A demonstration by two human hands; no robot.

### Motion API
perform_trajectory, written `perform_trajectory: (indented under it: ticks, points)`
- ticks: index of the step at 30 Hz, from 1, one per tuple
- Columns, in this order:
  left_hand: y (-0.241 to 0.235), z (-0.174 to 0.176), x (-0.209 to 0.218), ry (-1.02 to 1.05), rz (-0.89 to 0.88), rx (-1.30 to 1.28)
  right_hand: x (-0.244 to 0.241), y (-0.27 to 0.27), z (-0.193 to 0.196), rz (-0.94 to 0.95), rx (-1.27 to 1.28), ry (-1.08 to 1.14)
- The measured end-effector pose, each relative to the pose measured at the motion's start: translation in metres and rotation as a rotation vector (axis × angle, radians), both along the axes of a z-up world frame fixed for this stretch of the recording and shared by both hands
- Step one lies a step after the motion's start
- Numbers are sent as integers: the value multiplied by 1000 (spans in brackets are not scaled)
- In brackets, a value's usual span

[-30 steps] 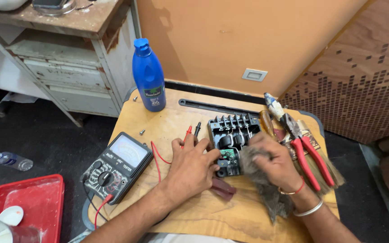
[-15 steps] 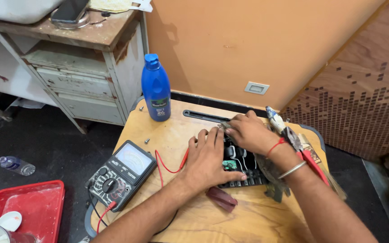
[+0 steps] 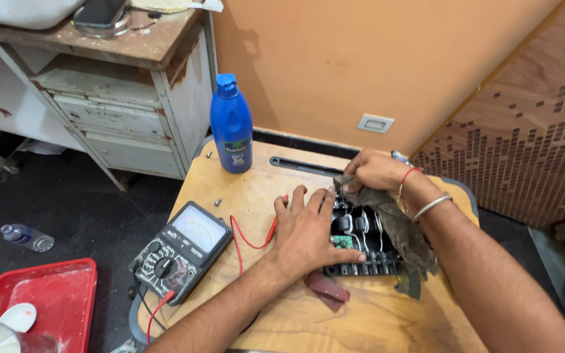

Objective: The person works on an electrical circuit breaker by tightening screws with a screwdriver, manipulating internal components by hand, and cleaning parts with a cloth. The person also uses a multimeter to test terminals and various pliers to handle small parts.

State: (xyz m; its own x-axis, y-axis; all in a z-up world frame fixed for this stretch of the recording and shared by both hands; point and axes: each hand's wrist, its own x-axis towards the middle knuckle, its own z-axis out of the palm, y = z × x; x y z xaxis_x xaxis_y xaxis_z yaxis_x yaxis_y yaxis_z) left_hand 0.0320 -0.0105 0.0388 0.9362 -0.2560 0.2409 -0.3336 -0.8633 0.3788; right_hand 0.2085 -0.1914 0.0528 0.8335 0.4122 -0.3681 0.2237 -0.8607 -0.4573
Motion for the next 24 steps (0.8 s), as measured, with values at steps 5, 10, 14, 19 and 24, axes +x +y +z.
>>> perform_trajectory:
  ticks: [5, 10, 14, 19, 24]
  points:
    - [0, 3, -2, -17, 18, 17, -14, 7, -1, 114, -113, -264]
    - [0, 4, -1, -10, 17, 2, -32, 10, 6, 8, -99, -262]
    - [0, 1, -3, -7, 15, -1, -42, 9, 3, -3, -49, -322]
    - [0, -4, 0, -40, 12, -18, -39, 6, -9, -71, -12, -342]
    - [1, -9, -3, -11, -3, -40, -36, 2, -11, -181, 351, -334]
